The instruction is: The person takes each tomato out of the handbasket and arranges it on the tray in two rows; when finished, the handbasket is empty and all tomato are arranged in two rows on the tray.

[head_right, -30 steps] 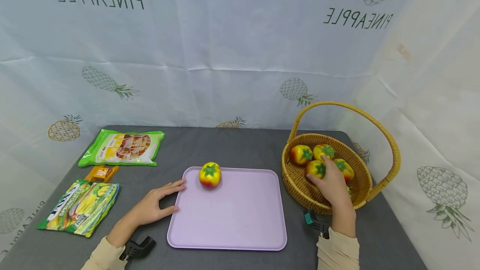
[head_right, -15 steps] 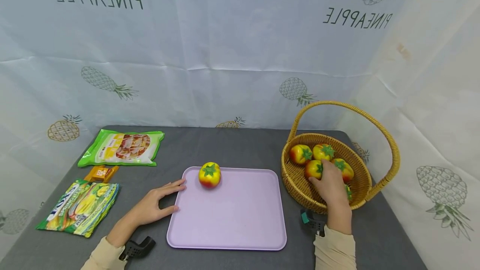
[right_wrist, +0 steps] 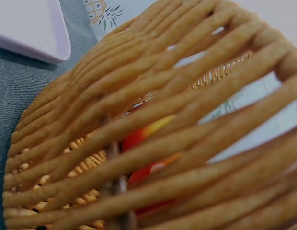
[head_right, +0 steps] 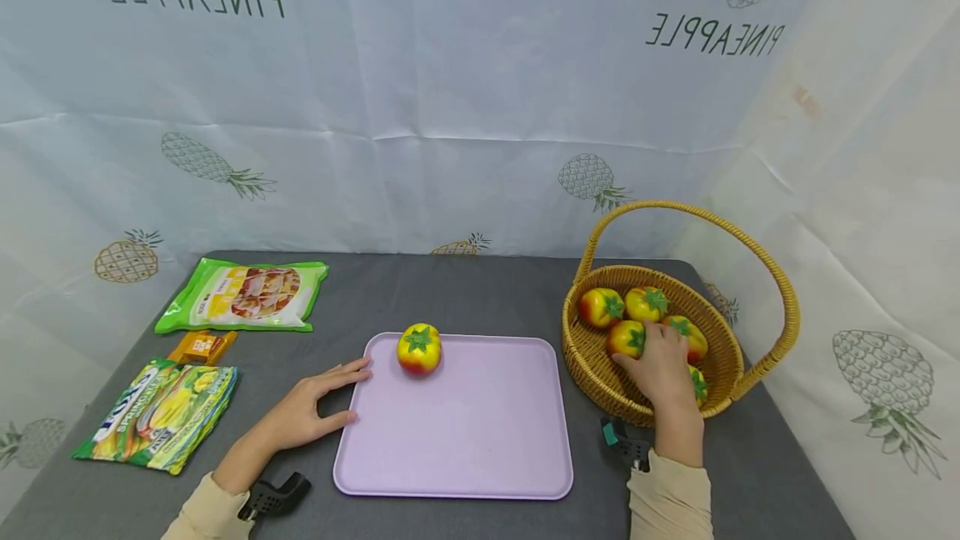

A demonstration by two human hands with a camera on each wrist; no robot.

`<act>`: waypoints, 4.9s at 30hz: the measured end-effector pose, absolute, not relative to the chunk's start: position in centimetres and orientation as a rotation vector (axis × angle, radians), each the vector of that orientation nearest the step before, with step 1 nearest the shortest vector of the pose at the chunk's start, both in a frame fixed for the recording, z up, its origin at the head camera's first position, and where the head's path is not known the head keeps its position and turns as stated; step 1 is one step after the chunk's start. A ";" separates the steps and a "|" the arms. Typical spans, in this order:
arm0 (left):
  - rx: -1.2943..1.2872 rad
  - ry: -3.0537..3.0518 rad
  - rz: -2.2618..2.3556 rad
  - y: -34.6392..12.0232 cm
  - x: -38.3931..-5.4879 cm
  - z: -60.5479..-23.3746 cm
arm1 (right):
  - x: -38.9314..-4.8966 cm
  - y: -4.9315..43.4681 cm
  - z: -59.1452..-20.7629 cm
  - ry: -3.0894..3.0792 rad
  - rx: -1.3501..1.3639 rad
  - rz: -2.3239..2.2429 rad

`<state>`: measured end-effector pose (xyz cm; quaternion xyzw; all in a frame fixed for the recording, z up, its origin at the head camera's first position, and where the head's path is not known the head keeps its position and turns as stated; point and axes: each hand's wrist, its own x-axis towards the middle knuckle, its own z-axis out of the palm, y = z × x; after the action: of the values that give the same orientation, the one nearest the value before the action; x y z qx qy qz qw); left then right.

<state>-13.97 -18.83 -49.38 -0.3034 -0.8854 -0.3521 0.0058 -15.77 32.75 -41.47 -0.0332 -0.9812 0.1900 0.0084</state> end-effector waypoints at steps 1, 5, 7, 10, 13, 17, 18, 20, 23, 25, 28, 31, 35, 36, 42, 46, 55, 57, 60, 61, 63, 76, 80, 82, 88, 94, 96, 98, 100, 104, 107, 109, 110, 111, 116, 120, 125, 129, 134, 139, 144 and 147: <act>-0.944 -2.772 -1.112 -18.8 -14.0 -49.4 | -15.7 32.7 -41.4 -3.061 -0.106 0.601; -0.949 -2.768 -1.121 -18.8 -14.0 -49.3 | -15.5 32.6 -41.2 -3.028 -0.121 0.651; -0.951 -2.770 -1.123 -18.8 -14.0 -49.2 | -15.4 32.5 -41.0 -3.004 -0.121 0.675; -0.955 -2.767 -1.120 -18.8 -14.1 -49.2 | -15.3 32.3 -40.6 -2.969 -0.119 0.711; -0.958 -2.764 -1.119 -18.8 -14.1 -49.2 | -15.1 31.9 -39.9 -2.937 -0.116 0.762; -0.960 -2.762 -1.121 -18.8 -14.1 -49.2 | -14.9 31.3 -39.2 -2.853 -0.072 0.796; -0.961 -2.762 -1.121 -18.8 -14.1 -49.3 | -14.8 31.2 -39.0 -2.827 -0.055 0.794; -0.963 -2.760 -1.121 -18.8 -14.1 -49.3 | -14.8 30.8 -38.7 -2.779 -0.024 0.799; -0.965 -2.758 -1.118 -18.8 -14.1 -49.3 | -14.7 29.9 -38.4 -2.721 0.018 0.820; -0.966 -2.757 -1.114 -18.9 -14.1 -49.3 | -14.7 29.2 -38.2 -2.694 0.041 0.849; -0.964 -2.757 -1.123 -18.9 -14.1 -49.4 | -14.8 27.9 -38.1 -2.660 0.087 0.894; -0.956 -2.764 -1.127 -18.9 -14.1 -49.4 | -15.0 26.6 -38.2 -2.617 0.152 0.926; -0.945 -2.771 -1.120 -19.0 -14.0 -49.5 | -15.3 25.0 -38.7 -2.558 0.249 0.952; -0.945 -2.770 -1.121 -19.0 -14.0 -49.5 | -15.4 24.6 -38.8 -2.550 0.267 0.957; -0.956 -2.759 -1.129 -18.9 -14.1 -49.5 | -15.7 22.8 -39.6 -2.568 0.338 1.015; -0.961 -2.751 -1.132 -18.9 -14.1 -49.5 | -16.0 21.7 -40.2 -2.575 0.415 1.066; -0.936 -2.780 -1.136 -19.0 -14.1 -49.4 | -16.5 19.2 -42.5 -2.626 0.560 1.193; -0.936 -2.778 -1.122 -19.0 -14.0 -49.4 | -16.6 18.6 -43.0 -2.651 0.592 1.194; -0.941 -2.764 -1.120 -19.0 -13.9 -49.3 | -16.8 17.8 -43.8 -2.698 0.637 1.207; -0.943 -2.761 -1.118 -19.0 -13.9 -49.3 | -16.8 17.6 -44.1 -2.713 0.652 1.213; -0.947 -2.759 -1.120 -19.0 -13.9 -49.3 | -16.9 17.2 -44.5 -2.738 0.671 1.227; -0.952 -2.763 -1.116 -18.8 -13.9 -49.3 | -17.9 16.1 -45.0 -2.897 0.684 1.241; -0.954 -2.756 -1.108 -18.7 -13.9 -49.4 | -18.0 16.1 -44.9 -2.924 0.682 1.247; -0.948 -2.762 -1.116 -18.8 -13.9 -49.3 | -18.1 16.1 -45.0 -2.929 0.682 1.245; -0.950 -2.775 -1.135 -18.7 -14.0 -49.0 | -18.1 16.1 -45.0 -2.971 0.645 1.287; -0.951 -2.793 -1.139 -18.8 -14.1 -48.9 | -17.9 16.2 -45.0 -2.980 0.630 1.300; -0.951 -2.794 -1.145 -18.8 -14.1 -48.9 | -17.8 16.3 -45.0 -2.972 0.633 1.304; -0.952 -2.797 -1.145 -18.7 -14.2 -48.9 | -17.8 16.4 -44.9 -2.971 0.634 1.305; -0.953 -2.794 -1.144 -18.7 -14.2 -48.9 | -17.8 16.4 -44.8 -2.972 0.643 1.301; -0.955 -2.787 -1.141 -18.7 -14.3 -49.1 | -17.8 16.6 -44.7 -2.988 0.661 1.283; -0.954 -2.789 -1.142 -18.7 -14.3 -49.1 | -17.7 16.8 -44.3 -2.991 0.650 1.268; -0.950 -2.794 -1.152 -18.6 -14.3 -49.1 | -17.6 17.1 -43.9 -2.975 0.641 1.267; -0.950 -2.795 -1.152 -18.6 -14.3 -49.1 | -17.6 17.3 -43.7 -2.965 0.632 1.259; -0.950 -2.796 -1.153 -18.6 -14.3 -49.1 | -17.5 17.5 -43.4 -2.949 0.631 1.261; -0.954 -2.796 -1.146 -18.6 -14.3 -49.2 | -17.3 18.6 -42.3 -2.868 0.623 1.275; -0.945 -2.796 -1.161 -18.7 -14.2 -49.2 | -17.2 19.5 -41.7 -2.797 0.629 1.294; -0.945 -2.767 -1.147 -18.8 -14.0 -49.2 | -17.2 20.1 -40.8 -2.725 0.651 1.311; -0.942 -2.754 -1.125 -19.1 -13.8 -49.2 | -16.9 20.8 -40.0 -2.714 0.623 1.316; -0.938 -2.772 -1.110 -19.2 -14.0 -49.2 | -16.5 22.3 -39.4 -2.708 0.563 1.313; -0.936 -2.785 -1.134 -19.0 -14.1 -49.2 | -16.1 24.6 -39.1 -2.724 0.508 1.229; -0.937 -2.788 -1.155 -18.9 -14.2 -49.3 | -14.8 27.6 -39.3 -2.756 0.399 1.128; -0.934 -2.797 -1.154 -18.9 -14.1 -49.3 | -14.0 29.4 -39.4 -2.755 0.354 1.111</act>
<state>-14.13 -18.90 -49.28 -0.2950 -0.8832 -0.3644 -0.0127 -13.99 29.43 -39.40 0.1181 -0.9184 0.3702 0.0747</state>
